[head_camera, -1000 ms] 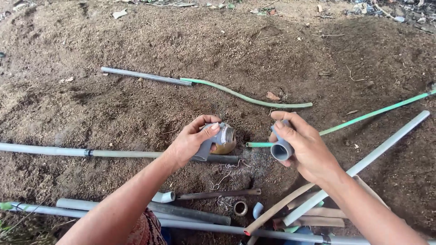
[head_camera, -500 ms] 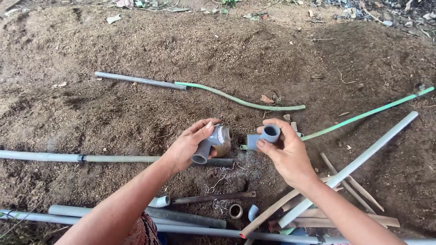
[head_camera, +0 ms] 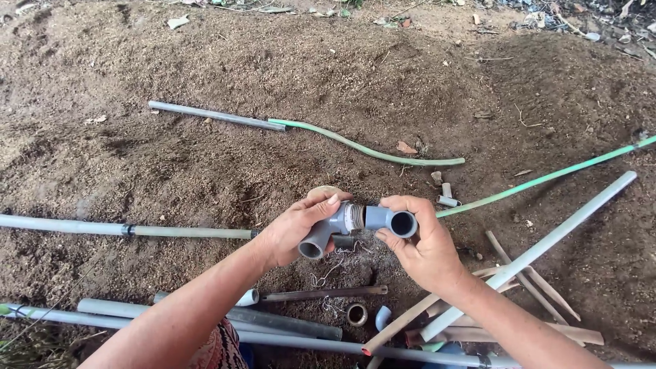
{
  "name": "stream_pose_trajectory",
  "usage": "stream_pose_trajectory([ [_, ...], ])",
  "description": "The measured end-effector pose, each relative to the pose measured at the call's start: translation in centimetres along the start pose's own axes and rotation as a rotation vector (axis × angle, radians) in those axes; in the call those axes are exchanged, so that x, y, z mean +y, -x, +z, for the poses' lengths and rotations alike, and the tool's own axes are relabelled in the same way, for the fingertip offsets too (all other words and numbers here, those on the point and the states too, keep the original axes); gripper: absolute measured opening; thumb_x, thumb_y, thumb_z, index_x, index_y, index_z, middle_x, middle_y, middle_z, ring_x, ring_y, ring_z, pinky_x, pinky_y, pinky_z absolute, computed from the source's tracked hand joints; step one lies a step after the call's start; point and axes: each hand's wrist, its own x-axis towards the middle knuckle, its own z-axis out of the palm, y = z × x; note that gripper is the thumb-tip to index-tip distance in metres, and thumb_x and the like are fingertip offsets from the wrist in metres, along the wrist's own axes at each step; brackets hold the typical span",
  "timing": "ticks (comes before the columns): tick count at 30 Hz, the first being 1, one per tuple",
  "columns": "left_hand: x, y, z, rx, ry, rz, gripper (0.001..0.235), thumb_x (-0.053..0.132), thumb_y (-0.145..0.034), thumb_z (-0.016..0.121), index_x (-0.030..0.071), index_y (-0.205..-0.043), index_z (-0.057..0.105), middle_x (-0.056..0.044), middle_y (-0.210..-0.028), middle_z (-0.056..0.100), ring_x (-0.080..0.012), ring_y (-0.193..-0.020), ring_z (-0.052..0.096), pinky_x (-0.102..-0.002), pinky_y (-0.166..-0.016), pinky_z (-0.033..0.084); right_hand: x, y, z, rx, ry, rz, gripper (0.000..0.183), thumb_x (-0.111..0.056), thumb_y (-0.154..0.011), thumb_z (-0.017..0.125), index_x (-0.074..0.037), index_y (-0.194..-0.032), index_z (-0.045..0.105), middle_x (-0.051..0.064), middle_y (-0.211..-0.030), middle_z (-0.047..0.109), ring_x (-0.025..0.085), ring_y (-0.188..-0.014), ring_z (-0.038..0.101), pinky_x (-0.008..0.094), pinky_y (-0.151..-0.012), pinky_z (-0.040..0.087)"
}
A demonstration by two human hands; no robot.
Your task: The person sits on the ground and assembles plastic pipe fittings by hand, then uses a hand saw to cut a wooden stick. They handle multiple pipe segments and fittings, connecting them together and cutting wood to size.
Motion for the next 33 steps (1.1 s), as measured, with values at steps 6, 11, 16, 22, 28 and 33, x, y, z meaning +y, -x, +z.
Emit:
stream_pose_trajectory([
  [6,0.4,0.2,0.1,0.045,0.022,-0.118,0.041,0.037,-0.083,0.064,0.009,-0.113,0.064,-0.011,-0.096,0.052,-0.0225,-0.073,0.06,-0.03,-0.047,0.058,0.9,0.5,0.2,-0.078,0.205,-0.129,0.035,-0.007,-0.079,0.069,-0.008,-0.105,0.046,0.015,-0.115,0.061,0.034,-0.108,0.06,0.048,-0.091,0.047],
  [11,0.3,-0.1,-0.3,0.044,0.026,-0.126,0.039,0.037,-0.082,0.065,0.01,-0.112,0.065,-0.012,-0.095,0.054,-0.0237,-0.074,0.062,-0.031,-0.048,0.058,0.9,0.5,0.0,-0.145,0.315,-0.252,0.033,-0.004,-0.079,0.067,-0.009,-0.102,0.044,0.016,-0.117,0.058,0.034,-0.108,0.059,0.048,-0.091,0.047],
  [16,-1.9,-1.5,-2.0,0.036,0.013,-0.159,0.042,0.036,-0.082,0.067,0.008,-0.113,0.063,-0.013,-0.092,0.056,-0.0254,-0.075,0.065,-0.032,-0.047,0.058,1.7,0.8,0.1,-0.218,0.394,-0.359,0.032,-0.002,-0.078,0.066,-0.01,-0.098,0.042,0.016,-0.121,0.054,0.036,-0.113,0.055,0.049,-0.092,0.045],
  [22,0.7,0.0,-0.9,-0.094,-0.092,-0.24,0.037,0.027,-0.087,0.055,0.005,-0.117,0.059,-0.016,-0.097,0.056,-0.0153,-0.059,0.053,-0.02,-0.038,0.044,0.2,0.9,-0.3,-0.372,0.455,-0.369,0.033,-0.002,-0.076,0.066,-0.01,-0.094,0.04,0.015,-0.129,0.046,0.023,-0.107,0.057,0.03,-0.101,0.046],
  [28,1.0,0.2,-0.6,-0.095,-0.091,-0.204,0.038,0.029,-0.086,0.055,0.005,-0.116,0.061,-0.014,-0.096,0.056,-0.0134,-0.052,0.052,-0.02,-0.036,0.044,-0.7,0.6,-0.7,-0.338,0.516,-0.409,0.038,0.003,-0.064,0.072,-0.009,-0.089,0.047,0.01,-0.13,0.045,0.027,-0.122,0.048,0.033,-0.11,0.038],
  [33,1.0,0.2,-0.5,-0.091,-0.105,-0.202,0.04,0.029,-0.084,0.056,0.005,-0.115,0.061,-0.017,-0.101,0.058,-0.0168,-0.065,0.056,-0.021,-0.039,0.046,-0.4,0.5,-0.9,-0.347,0.552,-0.462,0.034,0.004,-0.066,0.07,-0.009,-0.089,0.048,0.01,-0.13,0.045,0.027,-0.122,0.047,0.032,-0.11,0.038],
])
